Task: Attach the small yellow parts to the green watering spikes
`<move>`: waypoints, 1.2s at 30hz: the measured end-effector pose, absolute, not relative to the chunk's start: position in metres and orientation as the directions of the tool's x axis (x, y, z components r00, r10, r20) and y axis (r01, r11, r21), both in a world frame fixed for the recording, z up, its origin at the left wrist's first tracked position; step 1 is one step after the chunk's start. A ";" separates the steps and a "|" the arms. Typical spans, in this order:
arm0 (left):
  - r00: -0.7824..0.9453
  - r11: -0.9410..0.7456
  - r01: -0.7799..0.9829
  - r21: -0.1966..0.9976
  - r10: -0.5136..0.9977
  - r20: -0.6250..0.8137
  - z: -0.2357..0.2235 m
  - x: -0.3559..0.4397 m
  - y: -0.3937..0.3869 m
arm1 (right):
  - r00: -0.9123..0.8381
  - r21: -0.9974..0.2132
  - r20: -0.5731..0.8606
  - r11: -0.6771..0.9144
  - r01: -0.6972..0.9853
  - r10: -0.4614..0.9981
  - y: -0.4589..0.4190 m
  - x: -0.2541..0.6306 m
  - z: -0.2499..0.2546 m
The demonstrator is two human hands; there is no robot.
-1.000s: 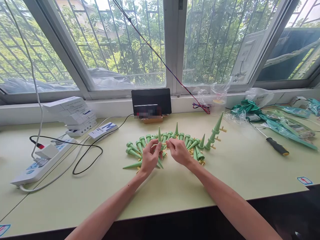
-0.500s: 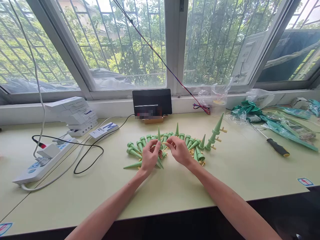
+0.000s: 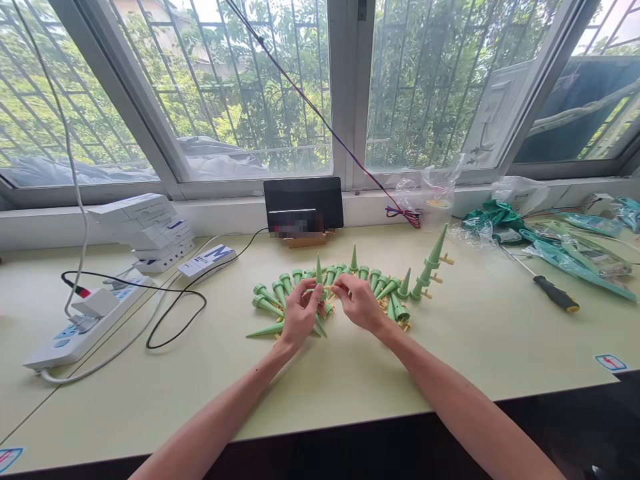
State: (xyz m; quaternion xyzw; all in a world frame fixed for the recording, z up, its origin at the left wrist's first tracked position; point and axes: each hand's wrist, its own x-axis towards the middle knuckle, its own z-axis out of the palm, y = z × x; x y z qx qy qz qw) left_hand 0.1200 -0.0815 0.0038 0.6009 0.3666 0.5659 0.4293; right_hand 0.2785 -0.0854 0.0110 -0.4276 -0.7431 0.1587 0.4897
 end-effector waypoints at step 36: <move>0.073 -0.337 -0.034 0.941 0.938 0.338 0.005 0.122 -0.085 | -0.123 -0.699 0.583 0.573 0.429 0.803 -0.088 0.276 0.013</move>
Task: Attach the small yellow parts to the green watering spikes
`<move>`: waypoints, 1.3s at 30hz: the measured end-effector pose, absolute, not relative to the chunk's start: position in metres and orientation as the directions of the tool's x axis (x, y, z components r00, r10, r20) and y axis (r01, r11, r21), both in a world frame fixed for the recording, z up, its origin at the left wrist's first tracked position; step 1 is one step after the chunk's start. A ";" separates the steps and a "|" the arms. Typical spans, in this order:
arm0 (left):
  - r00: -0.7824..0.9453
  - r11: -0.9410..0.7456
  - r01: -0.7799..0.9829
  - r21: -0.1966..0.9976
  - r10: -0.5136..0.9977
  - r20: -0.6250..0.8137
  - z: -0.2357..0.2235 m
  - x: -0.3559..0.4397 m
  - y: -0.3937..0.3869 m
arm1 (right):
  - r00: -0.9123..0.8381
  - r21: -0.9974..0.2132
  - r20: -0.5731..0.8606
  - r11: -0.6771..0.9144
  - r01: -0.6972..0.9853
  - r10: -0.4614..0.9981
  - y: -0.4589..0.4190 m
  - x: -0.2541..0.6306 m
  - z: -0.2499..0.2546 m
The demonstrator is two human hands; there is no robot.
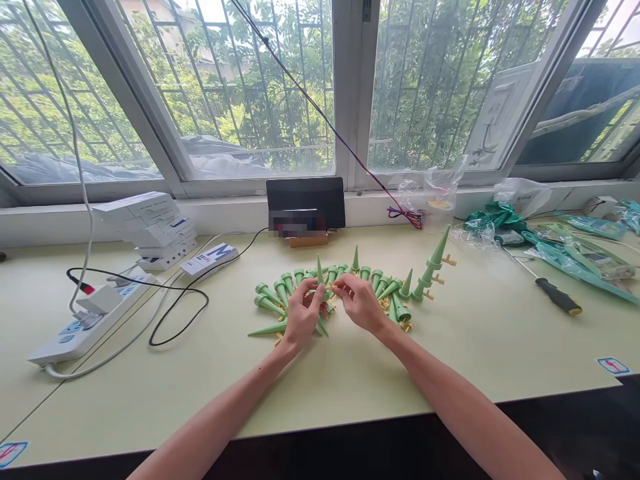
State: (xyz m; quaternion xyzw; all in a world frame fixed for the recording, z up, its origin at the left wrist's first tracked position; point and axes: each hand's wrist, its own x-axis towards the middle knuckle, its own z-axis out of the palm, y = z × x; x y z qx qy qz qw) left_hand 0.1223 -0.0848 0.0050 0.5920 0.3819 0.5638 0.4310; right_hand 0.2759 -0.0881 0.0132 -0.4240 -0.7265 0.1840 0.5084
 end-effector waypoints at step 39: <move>0.035 -0.305 -0.031 0.952 0.951 0.306 0.008 0.121 -0.084 | -0.151 -0.663 0.604 0.598 0.450 0.783 -0.085 0.276 0.009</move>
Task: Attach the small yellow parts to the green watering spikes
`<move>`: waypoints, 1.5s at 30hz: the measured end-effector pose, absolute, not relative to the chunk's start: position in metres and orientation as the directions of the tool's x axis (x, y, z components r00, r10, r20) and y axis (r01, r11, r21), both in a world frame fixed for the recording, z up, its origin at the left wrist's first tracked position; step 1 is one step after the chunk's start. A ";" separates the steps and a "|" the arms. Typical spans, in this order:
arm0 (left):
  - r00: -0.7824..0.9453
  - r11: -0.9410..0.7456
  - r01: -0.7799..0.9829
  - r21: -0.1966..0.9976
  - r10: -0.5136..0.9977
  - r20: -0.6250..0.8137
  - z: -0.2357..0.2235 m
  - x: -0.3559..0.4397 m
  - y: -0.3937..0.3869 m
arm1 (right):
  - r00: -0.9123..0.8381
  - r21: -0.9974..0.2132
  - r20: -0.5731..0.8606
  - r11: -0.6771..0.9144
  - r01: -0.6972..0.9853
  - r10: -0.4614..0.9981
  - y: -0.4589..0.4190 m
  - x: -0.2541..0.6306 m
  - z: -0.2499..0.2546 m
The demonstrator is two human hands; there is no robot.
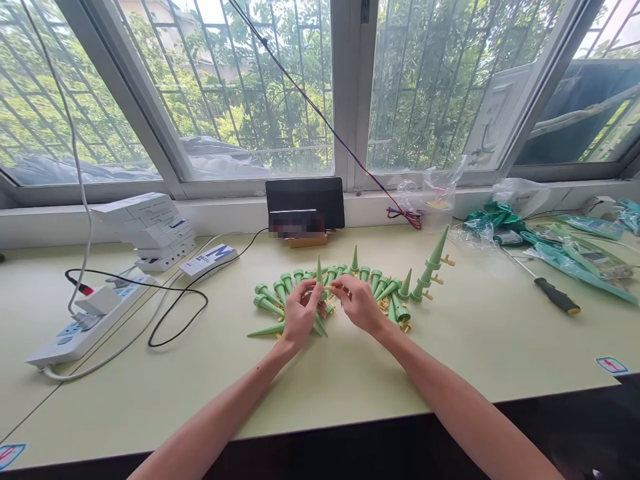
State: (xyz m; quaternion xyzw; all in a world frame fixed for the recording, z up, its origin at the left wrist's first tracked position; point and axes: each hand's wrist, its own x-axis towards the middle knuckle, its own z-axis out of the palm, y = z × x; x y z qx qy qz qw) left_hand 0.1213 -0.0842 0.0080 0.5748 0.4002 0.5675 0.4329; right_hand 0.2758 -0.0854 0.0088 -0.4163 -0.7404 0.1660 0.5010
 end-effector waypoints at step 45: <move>0.002 -0.302 -0.044 0.952 0.953 0.303 0.009 0.121 -0.084 | -0.130 -0.659 0.634 0.620 0.426 0.762 -0.087 0.274 0.009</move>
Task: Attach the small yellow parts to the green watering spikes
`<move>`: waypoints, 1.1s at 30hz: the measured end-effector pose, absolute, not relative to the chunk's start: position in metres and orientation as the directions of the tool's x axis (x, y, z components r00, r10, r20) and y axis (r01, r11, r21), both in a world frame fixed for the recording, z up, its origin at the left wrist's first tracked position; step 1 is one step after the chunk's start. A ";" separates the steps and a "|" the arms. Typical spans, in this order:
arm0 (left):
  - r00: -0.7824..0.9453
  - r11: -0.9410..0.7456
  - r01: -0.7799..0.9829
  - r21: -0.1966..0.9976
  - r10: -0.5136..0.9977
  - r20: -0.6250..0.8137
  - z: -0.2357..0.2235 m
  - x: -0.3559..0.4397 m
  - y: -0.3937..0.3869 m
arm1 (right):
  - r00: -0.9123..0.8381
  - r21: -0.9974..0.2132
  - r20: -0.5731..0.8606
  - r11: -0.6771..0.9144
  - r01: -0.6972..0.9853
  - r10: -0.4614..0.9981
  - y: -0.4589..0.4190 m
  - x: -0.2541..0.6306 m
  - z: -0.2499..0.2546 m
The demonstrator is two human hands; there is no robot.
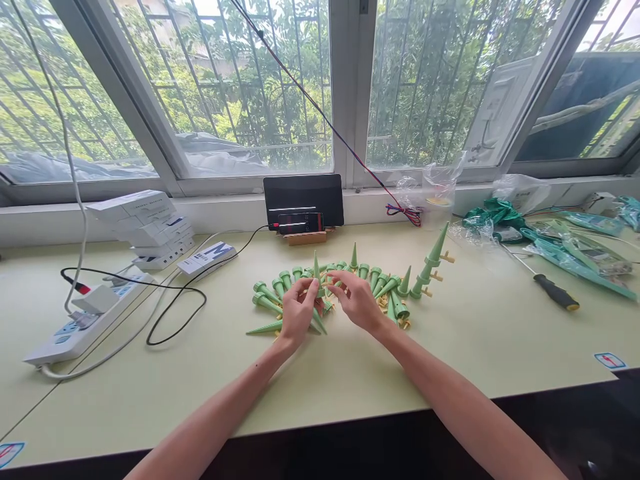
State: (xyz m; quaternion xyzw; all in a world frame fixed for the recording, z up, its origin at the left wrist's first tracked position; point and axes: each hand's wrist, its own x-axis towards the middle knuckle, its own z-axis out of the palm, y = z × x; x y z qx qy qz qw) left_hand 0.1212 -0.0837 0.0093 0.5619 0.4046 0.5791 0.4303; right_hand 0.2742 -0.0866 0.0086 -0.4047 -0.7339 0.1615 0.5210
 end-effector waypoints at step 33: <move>0.136 -0.348 -0.036 0.937 0.927 0.349 0.004 0.120 -0.086 | -0.204 -0.657 0.558 0.578 0.484 0.804 -0.087 0.275 0.008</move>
